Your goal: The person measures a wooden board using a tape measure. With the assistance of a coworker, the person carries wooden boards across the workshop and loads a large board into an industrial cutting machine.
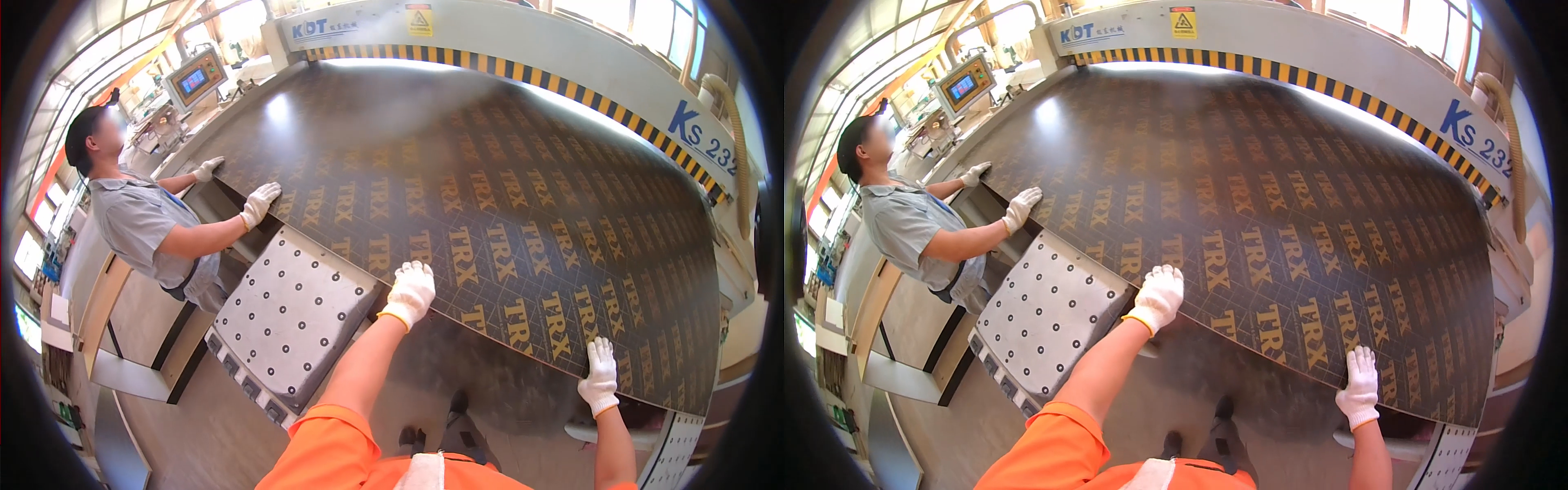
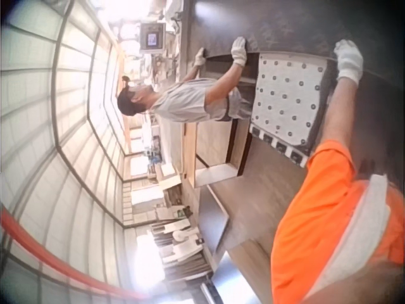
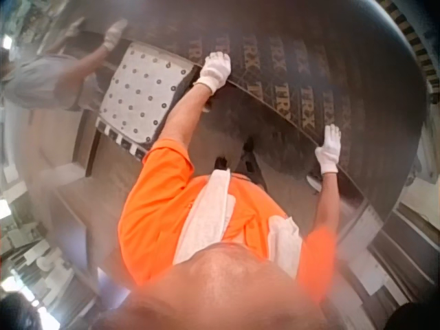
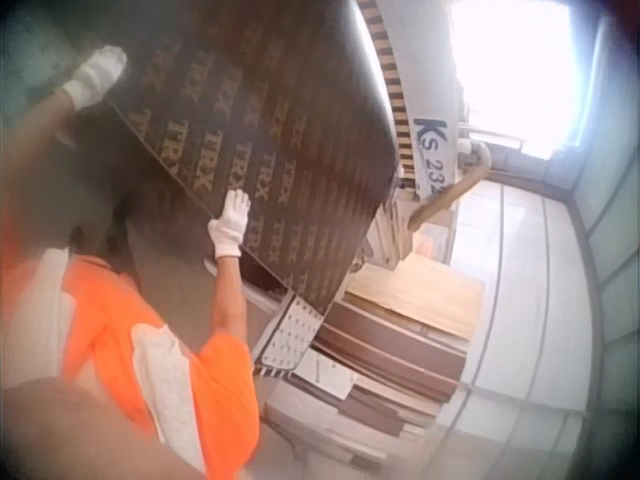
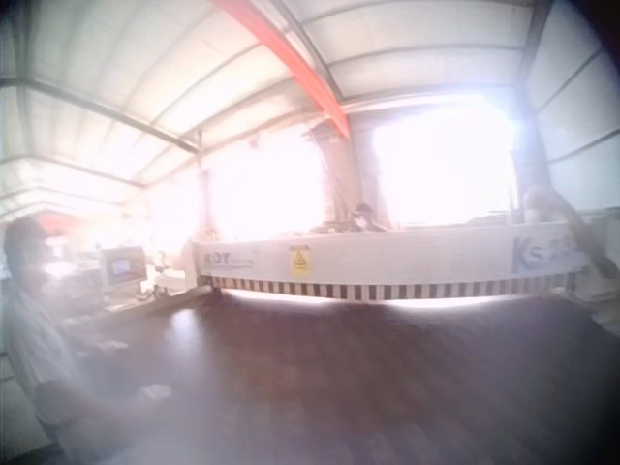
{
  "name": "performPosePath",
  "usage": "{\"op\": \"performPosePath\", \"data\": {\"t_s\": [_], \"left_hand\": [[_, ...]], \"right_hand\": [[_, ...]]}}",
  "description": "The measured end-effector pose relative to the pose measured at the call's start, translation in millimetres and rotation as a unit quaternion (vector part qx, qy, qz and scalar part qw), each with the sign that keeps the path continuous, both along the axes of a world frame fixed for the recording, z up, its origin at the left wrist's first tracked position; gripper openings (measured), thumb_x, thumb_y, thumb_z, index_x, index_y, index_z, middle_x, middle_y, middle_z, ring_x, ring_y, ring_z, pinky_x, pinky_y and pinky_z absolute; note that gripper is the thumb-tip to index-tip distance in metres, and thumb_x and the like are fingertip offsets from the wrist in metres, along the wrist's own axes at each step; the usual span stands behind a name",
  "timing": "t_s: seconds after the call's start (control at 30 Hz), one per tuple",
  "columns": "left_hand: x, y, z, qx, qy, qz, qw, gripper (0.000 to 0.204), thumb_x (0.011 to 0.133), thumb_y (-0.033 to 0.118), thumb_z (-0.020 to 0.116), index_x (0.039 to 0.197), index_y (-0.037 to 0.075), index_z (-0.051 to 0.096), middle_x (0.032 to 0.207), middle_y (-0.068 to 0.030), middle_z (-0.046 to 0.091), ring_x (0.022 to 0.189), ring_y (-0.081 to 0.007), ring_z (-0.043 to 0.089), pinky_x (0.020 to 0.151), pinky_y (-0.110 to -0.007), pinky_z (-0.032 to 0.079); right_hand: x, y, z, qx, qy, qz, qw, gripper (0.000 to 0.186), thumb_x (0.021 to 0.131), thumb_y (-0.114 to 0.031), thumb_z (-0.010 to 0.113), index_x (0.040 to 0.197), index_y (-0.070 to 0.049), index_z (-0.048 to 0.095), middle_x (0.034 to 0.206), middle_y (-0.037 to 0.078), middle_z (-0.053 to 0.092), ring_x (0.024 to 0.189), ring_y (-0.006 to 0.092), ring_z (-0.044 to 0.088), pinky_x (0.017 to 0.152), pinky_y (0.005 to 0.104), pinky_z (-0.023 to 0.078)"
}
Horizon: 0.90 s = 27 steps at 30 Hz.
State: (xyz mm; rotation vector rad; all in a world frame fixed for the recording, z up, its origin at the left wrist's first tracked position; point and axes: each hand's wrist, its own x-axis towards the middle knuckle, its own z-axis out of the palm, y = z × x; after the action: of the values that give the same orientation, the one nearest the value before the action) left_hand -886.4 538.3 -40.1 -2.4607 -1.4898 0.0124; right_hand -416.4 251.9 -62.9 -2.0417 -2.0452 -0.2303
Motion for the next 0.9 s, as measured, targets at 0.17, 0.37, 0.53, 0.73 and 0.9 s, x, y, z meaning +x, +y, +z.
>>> {"op": "performPosePath", "data": {"t_s": [0.17,0.37,0.53,0.73,0.9], "left_hand": [[0.2,-4.7,-1.1,0.004,-0.003,0.017,1.000,0.053,0.093,0.013,0.071,0.141,-0.007,0.059,0.131,-0.0229,0.065,0.120,-0.0359,0.066,0.100,-0.043,0.057],[1.1,1.6,-2.9,0.015,0.010,0.001,1.000,0.057,0.088,0.012,0.074,0.139,-0.008,0.059,0.127,-0.0224,0.066,0.116,-0.0349,0.066,0.097,-0.040,0.058],[-1.7,7.4,-6.8,0.035,0.007,-0.021,0.999,0.060,0.086,0.011,0.074,0.139,-0.009,0.058,0.128,-0.0240,0.066,0.118,-0.0358,0.066,0.099,-0.041,0.059],[-3.6,4.9,-8.6,0.039,0.002,-0.036,0.999,0.056,0.084,0.010,0.074,0.135,-0.009,0.061,0.125,-0.0242,0.067,0.116,-0.0362,0.068,0.098,-0.042,0.060],[-6.8,1.6,-7.4,0.049,-0.011,-0.052,0.997,0.053,0.082,0.010,0.074,0.131,-0.011,0.063,0.122,-0.0245,0.068,0.113,-0.0364,0.068,0.095,-0.042,0.061]], "right_hand": [[-9.8,-5.3,8.8,-0.014,0.003,-0.006,1.000,0.080,0.065,0.006,0.071,0.145,0.008,0.058,0.155,0.030,0.055,0.153,0.0493,0.044,0.134,0.0556,0.029],[-4.4,-0.1,3.4,-0.006,-0.005,-0.011,1.000,0.080,0.066,0.012,0.067,0.145,0.007,0.059,0.155,0.030,0.056,0.154,0.0480,0.044,0.133,0.0546,0.030],[-9.0,5.9,1.5,0.013,-0.002,-0.018,1.000,0.079,0.067,0.014,0.064,0.145,0.006,0.061,0.156,0.029,0.057,0.154,0.0470,0.046,0.133,0.0538,0.032],[-9.2,1.8,-2.3,0.005,-0.001,-0.030,1.000,0.081,0.067,0.015,0.063,0.148,0.005,0.059,0.159,0.028,0.055,0.155,0.0460,0.044,0.133,0.0519,0.032],[-10.7,0.2,-0.8,0.009,0.003,-0.034,0.999,0.082,0.065,0.017,0.062,0.146,0.005,0.061,0.157,0.029,0.056,0.155,0.0469,0.045,0.133,0.0516,0.032]]}}
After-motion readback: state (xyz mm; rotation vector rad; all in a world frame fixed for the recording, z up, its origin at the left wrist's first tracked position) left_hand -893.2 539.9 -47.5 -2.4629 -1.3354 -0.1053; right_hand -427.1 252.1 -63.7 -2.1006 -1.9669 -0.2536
